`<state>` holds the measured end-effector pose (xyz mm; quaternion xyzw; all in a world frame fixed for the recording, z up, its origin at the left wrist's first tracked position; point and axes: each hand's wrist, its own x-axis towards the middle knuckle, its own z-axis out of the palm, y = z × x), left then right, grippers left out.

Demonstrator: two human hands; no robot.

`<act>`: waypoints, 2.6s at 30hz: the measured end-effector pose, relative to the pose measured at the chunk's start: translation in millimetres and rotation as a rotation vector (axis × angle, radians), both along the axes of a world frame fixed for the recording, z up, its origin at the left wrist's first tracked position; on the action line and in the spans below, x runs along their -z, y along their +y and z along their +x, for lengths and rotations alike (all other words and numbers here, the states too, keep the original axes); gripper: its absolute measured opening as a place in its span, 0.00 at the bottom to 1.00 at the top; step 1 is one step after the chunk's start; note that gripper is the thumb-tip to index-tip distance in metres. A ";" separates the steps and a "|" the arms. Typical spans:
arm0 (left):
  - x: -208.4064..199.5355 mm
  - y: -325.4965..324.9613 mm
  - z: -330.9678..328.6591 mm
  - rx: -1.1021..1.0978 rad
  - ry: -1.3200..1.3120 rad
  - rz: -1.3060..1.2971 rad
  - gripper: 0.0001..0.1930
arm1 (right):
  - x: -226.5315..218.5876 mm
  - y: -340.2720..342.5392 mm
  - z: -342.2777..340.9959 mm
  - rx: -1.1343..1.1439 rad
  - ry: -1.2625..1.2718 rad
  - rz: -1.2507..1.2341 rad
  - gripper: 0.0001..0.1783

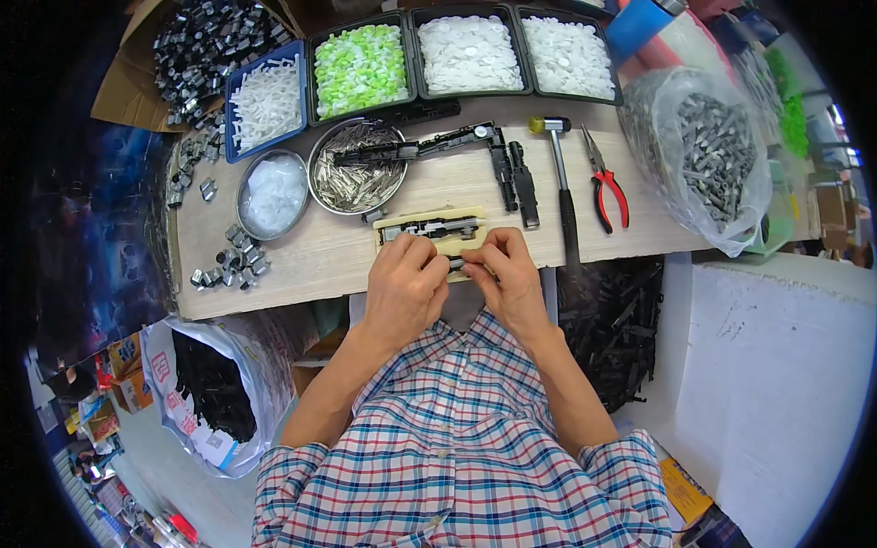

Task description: Assemble small plastic and metal components using a hammer and pliers at a workbench.

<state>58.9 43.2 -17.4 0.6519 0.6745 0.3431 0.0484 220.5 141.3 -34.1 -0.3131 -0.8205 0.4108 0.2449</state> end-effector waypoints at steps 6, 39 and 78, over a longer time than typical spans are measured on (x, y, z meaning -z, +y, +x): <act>-7.0 2.1 -4.7 0.028 0.064 -0.051 0.07 | -17.5 47.4 2.7 0.191 -0.039 0.083 0.13; -31.6 118.4 -29.5 0.050 -1.729 0.152 0.09 | -37.0 34.7 34.3 0.357 0.650 -0.574 0.26; -12.8 -65.4 -18.6 -0.419 -1.747 0.009 0.13 | -21.3 29.9 -41.9 -0.198 -0.185 0.419 0.18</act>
